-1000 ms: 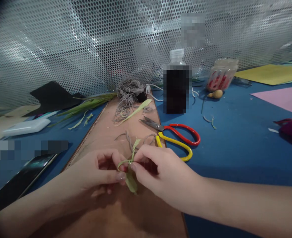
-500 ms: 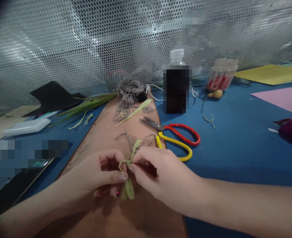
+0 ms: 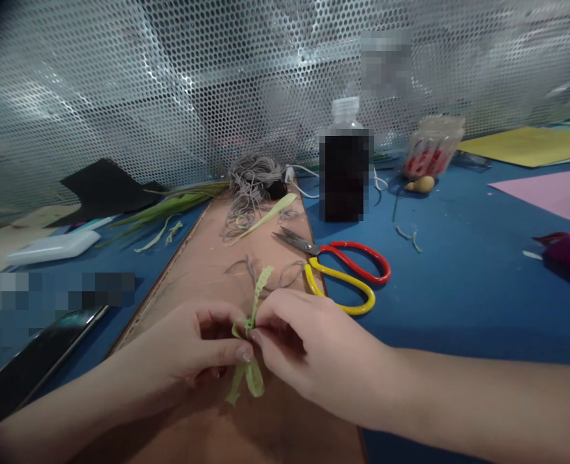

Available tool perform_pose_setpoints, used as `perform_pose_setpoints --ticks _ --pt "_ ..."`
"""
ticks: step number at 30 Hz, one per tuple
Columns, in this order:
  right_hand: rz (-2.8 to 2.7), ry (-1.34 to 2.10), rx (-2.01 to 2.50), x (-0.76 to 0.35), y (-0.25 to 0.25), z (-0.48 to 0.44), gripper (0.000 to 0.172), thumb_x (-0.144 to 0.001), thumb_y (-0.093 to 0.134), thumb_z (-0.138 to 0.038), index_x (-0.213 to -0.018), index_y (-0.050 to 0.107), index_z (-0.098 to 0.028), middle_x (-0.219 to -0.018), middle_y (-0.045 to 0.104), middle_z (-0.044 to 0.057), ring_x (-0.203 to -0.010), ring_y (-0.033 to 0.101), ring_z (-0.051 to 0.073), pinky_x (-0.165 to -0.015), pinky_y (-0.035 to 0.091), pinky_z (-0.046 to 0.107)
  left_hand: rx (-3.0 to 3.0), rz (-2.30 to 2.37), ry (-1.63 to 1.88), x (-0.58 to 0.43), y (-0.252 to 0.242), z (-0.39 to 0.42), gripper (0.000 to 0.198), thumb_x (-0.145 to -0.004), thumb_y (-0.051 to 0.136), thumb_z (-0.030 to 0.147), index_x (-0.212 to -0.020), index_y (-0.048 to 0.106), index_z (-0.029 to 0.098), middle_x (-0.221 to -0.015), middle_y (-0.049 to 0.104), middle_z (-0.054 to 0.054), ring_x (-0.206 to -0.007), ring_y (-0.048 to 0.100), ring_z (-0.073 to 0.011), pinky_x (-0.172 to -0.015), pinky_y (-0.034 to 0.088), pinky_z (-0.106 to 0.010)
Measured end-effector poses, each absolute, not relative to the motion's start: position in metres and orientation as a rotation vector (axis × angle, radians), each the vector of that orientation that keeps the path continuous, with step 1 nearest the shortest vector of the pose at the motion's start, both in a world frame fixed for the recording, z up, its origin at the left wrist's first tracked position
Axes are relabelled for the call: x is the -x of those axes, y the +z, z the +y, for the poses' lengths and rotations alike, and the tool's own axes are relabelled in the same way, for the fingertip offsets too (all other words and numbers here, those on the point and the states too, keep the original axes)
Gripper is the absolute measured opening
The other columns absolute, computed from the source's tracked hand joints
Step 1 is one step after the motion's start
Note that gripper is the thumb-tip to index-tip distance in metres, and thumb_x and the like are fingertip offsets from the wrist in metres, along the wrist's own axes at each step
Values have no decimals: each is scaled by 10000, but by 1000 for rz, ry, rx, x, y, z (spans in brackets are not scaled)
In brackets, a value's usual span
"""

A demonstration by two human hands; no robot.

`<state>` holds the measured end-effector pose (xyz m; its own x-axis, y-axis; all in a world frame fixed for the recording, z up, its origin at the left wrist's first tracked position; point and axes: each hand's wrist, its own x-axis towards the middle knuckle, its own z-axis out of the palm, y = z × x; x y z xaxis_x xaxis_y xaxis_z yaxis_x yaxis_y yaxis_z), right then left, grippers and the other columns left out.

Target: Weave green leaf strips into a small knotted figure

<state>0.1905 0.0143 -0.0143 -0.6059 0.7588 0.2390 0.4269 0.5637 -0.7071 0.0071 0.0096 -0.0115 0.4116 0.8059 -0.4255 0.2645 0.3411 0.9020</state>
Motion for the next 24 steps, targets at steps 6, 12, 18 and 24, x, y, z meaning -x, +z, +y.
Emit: perform_pose_setpoints --ticks 6,12,18,24 --pt "-2299 836 1005 -190 -15 17 86 -803 465 -134 -749 522 -168 -660 526 -16 -585 453 87 -525 375 192 -1171 1142 500 -7 -15 10 176 -663 677 289 -717 595 143 -560 612 15 -432 437 -62 -384 281 -160" --pt "-2283 854 975 -191 -14 16 78 -800 473 -131 -748 518 -166 -656 515 -22 -567 444 77 -505 363 184 -1141 1105 492 -5 -17 10 185 -649 694 273 -707 574 144 -554 582 26 -458 470 -70 -395 279 -152" --pt "-2249 1201 909 -193 -10 16 96 -836 487 -275 -818 490 -180 -725 544 -2 -605 480 93 -523 401 195 -1225 1071 466 -7 -13 10 184 -640 696 267 -735 620 130 -602 577 24 -482 424 -65 -447 293 -172" --pt "-2116 1421 873 -193 -12 19 167 -793 552 -310 -871 488 -177 -851 563 27 -792 529 136 -689 452 249 -1190 1058 522 -9 -10 10 137 -662 676 237 -744 634 136 -601 555 41 -495 418 -54 -457 297 -159"
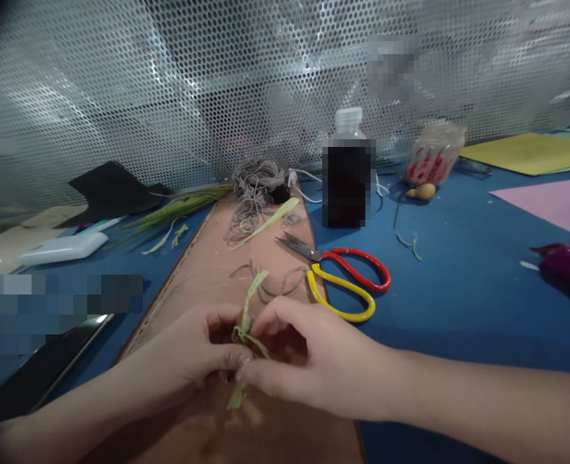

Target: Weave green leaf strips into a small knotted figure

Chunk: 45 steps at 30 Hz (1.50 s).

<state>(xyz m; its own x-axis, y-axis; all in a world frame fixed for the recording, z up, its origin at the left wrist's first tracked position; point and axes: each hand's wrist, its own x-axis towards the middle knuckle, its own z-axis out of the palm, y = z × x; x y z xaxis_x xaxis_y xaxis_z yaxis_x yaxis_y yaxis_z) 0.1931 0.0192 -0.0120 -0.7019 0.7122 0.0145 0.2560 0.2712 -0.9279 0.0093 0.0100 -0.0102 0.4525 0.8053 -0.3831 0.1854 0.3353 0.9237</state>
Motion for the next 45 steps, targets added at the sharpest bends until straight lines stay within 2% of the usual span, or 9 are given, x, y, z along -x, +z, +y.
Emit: perform_pose_setpoints --ticks 10,18,21,25,28,32,37,41,45 --pt "-2051 1418 988 -188 -11 21 71 -793 534 -195 -835 480 -177 -766 532 -10 -697 505 104 -627 433 210 -1110 1067 540 -6 -16 12 196 -700 651 275 -821 613 126 -609 549 39 -448 406 -44 -387 302 -140" --pt "-2144 1267 1027 -186 -16 22 153 -801 509 -131 -940 479 -188 -725 527 -28 -628 489 92 -565 412 194 -1162 1093 481 1 -16 15 213 -747 589 352 -775 570 141 -588 577 24 -395 403 -48 -373 291 -155" --pt "-2232 1016 946 -189 -18 22 181 -808 517 -126 -974 485 -191 -792 567 -3 -704 511 114 -630 433 224 -1147 1077 494 1 -17 16 210 -733 597 348 -756 562 142 -563 562 26 -406 418 -62 -378 298 -164" --pt "-2374 289 719 -189 -18 20 180 -803 516 -111 -945 559 -214 -996 553 47 -919 452 186 -810 412 333 -1171 1054 602 0 -21 17 150 -723 610 279 -709 557 140 -606 547 32 -474 418 -58 -445 300 -172" --pt "-2391 -28 646 -184 -19 15 128 -802 526 -135 -846 598 -231 -956 564 27 -916 442 190 -826 402 339 -1185 1085 609 -1 -22 17 147 -707 615 253 -649 529 148 -527 495 63 -428 365 -52 -420 254 -178" --pt "-2374 112 645 -181 -18 12 92 -834 504 -172 -808 592 -186 -823 592 23 -823 484 150 -774 421 283 -1208 1138 601 -6 -19 14 143 -692 613 248 -631 533 147 -508 480 68 -427 364 -54 -409 239 -177" --pt "-2338 342 594 -186 -12 20 107 -800 528 -112 -829 611 -172 -913 575 62 -863 504 154 -778 431 305 -1209 1057 642 -7 -14 13 95 -730 569 223 -668 548 154 -558 545 50 -461 420 -62 -436 272 -173" --pt "-2224 650 708 -189 -8 24 89 -816 522 -121 -853 580 -178 -993 541 78 -938 520 150 -815 439 309 -1240 1029 662 -3 -15 13 164 -770 564 311 -725 569 154 -591 559 38 -480 429 -63 -477 316 -178" --pt "-2122 995 848 -189 -9 22 47 -850 475 -176 -850 520 -191 -867 567 39 -829 550 140 -735 463 295 -1274 1000 659 -2 -16 14 178 -776 565 328 -755 585 153 -643 582 18 -575 506 -89 -552 372 -194"
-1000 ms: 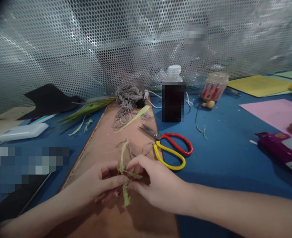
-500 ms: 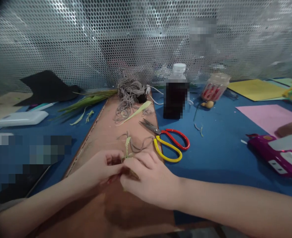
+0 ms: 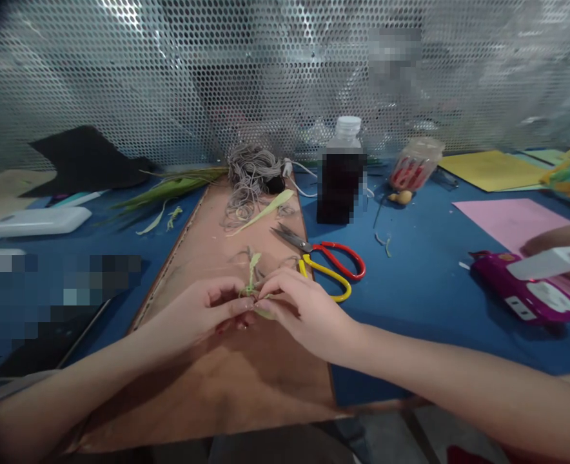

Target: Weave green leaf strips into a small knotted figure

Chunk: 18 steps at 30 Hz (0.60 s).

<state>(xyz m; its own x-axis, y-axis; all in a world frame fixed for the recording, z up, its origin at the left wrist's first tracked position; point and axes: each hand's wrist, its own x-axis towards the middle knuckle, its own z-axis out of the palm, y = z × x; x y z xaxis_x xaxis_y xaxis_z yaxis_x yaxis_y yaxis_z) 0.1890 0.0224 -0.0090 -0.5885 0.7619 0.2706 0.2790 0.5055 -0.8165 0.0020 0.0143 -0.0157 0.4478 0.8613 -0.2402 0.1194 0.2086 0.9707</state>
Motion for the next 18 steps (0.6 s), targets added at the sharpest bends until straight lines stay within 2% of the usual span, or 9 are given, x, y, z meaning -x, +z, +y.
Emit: perform_pose_setpoints --ticks 4,10,18 --pt "-2039 1247 980 -189 -11 21 67 -863 440 -228 -856 489 -182 -774 560 16 -645 528 111 -566 451 233 -1392 1011 623 -2 -12 14 123 -774 564 274 -743 594 159 -691 598 15 -670 541 -112 -637 401 -212" --pt "-2028 1181 1026 -188 -13 22 50 -837 475 -226 -830 509 -189 -772 577 15 -706 544 130 -603 451 246 -1440 1145 612 -5 -7 11 152 -708 635 300 -737 565 169 -642 550 49 -587 482 -92 -545 365 -190" --pt "-1866 1355 1025 -184 -16 22 42 -832 489 -226 -816 502 -189 -742 544 -8 -668 534 109 -594 453 234 -1386 1103 685 -9 -10 15 137 -715 617 240 -720 511 154 -673 543 36 -632 499 -93 -612 390 -203"
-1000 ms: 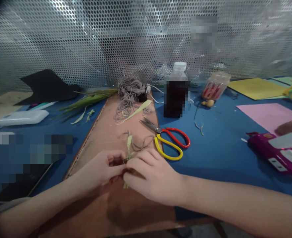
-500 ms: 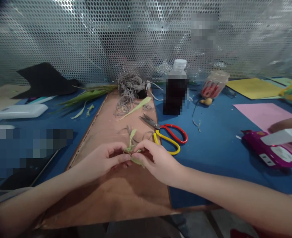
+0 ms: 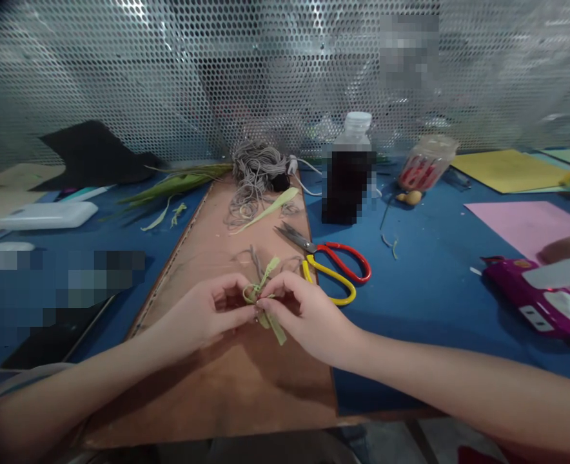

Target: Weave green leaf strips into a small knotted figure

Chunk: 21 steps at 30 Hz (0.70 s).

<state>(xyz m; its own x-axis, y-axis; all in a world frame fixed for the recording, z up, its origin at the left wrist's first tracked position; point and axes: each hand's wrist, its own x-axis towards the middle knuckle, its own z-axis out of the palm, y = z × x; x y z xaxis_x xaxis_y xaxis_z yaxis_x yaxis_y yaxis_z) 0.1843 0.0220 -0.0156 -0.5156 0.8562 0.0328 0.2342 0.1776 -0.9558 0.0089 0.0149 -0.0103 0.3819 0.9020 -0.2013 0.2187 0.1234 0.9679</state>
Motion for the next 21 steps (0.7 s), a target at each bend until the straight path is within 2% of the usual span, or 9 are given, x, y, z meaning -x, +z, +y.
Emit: perform_pose_setpoints --ticks 8,21 --pt "-1837 1372 1010 -182 -11 23 20 -829 485 -184 -827 505 -182 -755 561 -3 -679 545 103 -602 464 226 -1286 1034 622 -11 -12 12 149 -685 607 168 -756 477 161 -708 542 23 -680 542 -121 -675 438 -254" --pt "-1913 1320 928 -186 -12 22 28 -832 487 -195 -822 509 -179 -783 552 11 -708 541 111 -629 464 235 -1253 1024 662 -9 -11 14 151 -715 629 265 -738 529 153 -699 548 35 -682 516 -105 -663 393 -215"
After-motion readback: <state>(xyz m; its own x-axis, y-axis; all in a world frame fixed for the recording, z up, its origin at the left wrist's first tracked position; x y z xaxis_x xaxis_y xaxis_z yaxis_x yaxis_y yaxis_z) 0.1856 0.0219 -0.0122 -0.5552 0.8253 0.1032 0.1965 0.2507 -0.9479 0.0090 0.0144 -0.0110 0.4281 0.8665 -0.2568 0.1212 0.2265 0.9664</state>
